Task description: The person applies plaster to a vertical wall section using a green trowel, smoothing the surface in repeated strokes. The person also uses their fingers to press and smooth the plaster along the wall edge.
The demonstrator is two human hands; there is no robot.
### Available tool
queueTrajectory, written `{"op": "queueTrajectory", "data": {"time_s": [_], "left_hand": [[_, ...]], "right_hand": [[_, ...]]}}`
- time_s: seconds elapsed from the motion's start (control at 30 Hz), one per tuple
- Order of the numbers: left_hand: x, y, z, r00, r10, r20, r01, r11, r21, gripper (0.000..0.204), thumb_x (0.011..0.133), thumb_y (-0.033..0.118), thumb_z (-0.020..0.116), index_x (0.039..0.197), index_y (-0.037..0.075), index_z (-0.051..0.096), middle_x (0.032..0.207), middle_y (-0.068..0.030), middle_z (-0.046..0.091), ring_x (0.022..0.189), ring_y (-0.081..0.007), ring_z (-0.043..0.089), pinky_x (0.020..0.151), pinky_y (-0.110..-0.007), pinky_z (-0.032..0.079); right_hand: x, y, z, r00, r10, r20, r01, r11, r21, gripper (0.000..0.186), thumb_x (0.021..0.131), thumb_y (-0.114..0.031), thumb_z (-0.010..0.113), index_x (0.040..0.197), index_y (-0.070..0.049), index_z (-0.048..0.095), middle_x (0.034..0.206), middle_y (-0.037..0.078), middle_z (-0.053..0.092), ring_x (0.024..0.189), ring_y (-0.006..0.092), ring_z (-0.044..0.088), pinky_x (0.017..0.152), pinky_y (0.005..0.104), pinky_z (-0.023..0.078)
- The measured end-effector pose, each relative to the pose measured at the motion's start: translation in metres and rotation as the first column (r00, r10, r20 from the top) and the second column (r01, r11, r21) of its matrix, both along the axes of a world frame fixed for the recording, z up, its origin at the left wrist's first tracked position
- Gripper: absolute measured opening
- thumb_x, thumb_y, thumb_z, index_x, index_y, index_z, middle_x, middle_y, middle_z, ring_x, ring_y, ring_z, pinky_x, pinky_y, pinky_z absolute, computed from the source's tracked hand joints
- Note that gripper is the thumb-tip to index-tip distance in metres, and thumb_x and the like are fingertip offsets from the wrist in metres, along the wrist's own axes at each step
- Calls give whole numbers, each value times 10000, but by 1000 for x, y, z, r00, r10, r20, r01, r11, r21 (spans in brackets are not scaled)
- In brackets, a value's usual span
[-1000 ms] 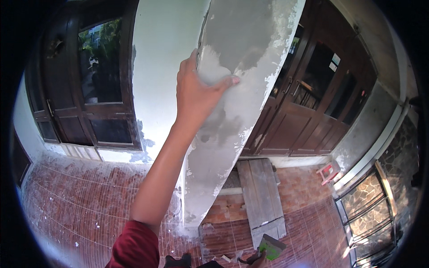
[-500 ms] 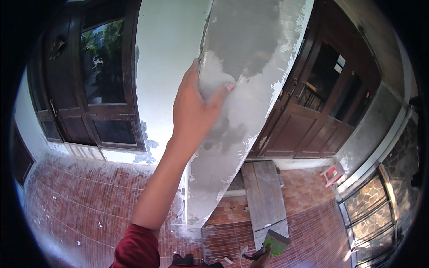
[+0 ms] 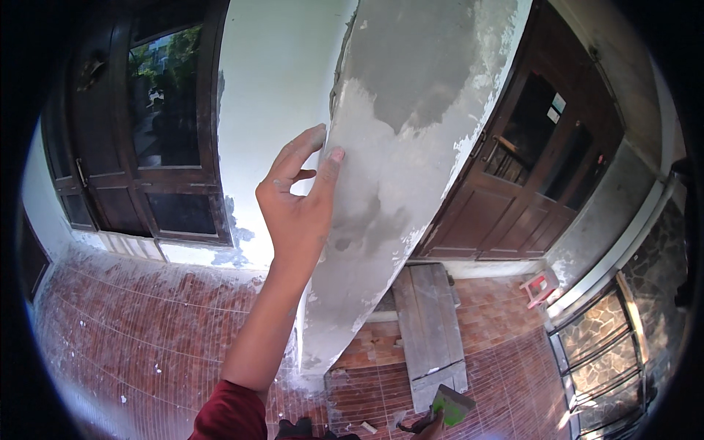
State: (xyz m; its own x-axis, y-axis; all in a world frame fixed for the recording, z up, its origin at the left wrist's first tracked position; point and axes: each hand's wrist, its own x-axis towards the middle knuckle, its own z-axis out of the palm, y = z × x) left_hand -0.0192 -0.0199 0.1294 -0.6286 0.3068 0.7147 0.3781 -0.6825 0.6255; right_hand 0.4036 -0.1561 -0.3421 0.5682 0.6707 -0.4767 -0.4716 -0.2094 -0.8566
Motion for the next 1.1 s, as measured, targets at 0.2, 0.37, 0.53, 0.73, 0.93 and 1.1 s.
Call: {"op": "queueTrajectory", "data": {"time_s": [0.2, 0.37, 0.53, 0.73, 0.93, 1.1], "left_hand": [[3, 1, 3, 995, 99, -26, -98, 995, 31, 256, 898, 104, 724, 1145, 37, 722, 1136, -106, 711, 973, -132, 663, 794, -261, 547], [-1, 1, 11, 997, -14, 82, 11, 1000, 28, 273, 825, 107, 782, 1080, 20, 738, 1118, -122, 707, 985, -173, 670, 747, -275, 528], [-6, 10, 25, 998, -52, 28, 50, 995, 92, 284, 789, 124, 811, 1053, 42, 748, 1101, -91, 680, 938, -157, 647, 724, -261, 517], [-2, 13, 30, 993, -89, 71, 78, 986, 148, 257, 793, 108, 803, 1040, 51, 757, 1053, -67, 666, 898, -138, 629, 714, -258, 510], [1, 10, 33, 994, -53, 98, 38, 988, 150, 194, 816, 80, 780, 1006, 40, 766, 1020, -68, 672, 845, -125, 621, 698, -256, 503], [4, 7, 35, 982, -90, 166, 64, 986, 157, 151, 841, 76, 766, 978, 13, 764, 1003, -70, 679, 818, -104, 614, 673, -239, 484]], "right_hand": [[15, -7, -28, 998, -42, -39, 44, 998, 49, 504, 954, -557, 510, 623, -188, 418, 476, -40, 299, 391, 122, 266, 518, 682, 522], [25, -7, -48, 996, -81, -28, 82, 996, 28, 475, 954, -546, 514, 646, -191, 447, 485, -45, 306, 392, 121, 267, 532, 694, 516], [17, -8, -31, 999, -50, -15, 51, 996, 70, 400, 959, -531, 515, 786, -173, 564, 498, -49, 316, 405, 110, 279, 543, 689, 519], [-7, -16, 12, 999, -24, -29, 26, 998, 57, 394, 965, -504, 521, 796, -152, 575, 497, -50, 315, 411, 110, 279, 495, 645, 519], [-3, -15, -2, 998, -63, -6, 63, 995, 80, 454, 982, -478, 502, 642, -178, 465, 490, -41, 317, 405, 123, 285, 456, 614, 514], [10, -14, -33, 994, -95, 47, 92, 993, 68, 454, 989, -466, 483, 635, -182, 454, 485, -36, 314, 404, 129, 291, 457, 624, 512]]}}
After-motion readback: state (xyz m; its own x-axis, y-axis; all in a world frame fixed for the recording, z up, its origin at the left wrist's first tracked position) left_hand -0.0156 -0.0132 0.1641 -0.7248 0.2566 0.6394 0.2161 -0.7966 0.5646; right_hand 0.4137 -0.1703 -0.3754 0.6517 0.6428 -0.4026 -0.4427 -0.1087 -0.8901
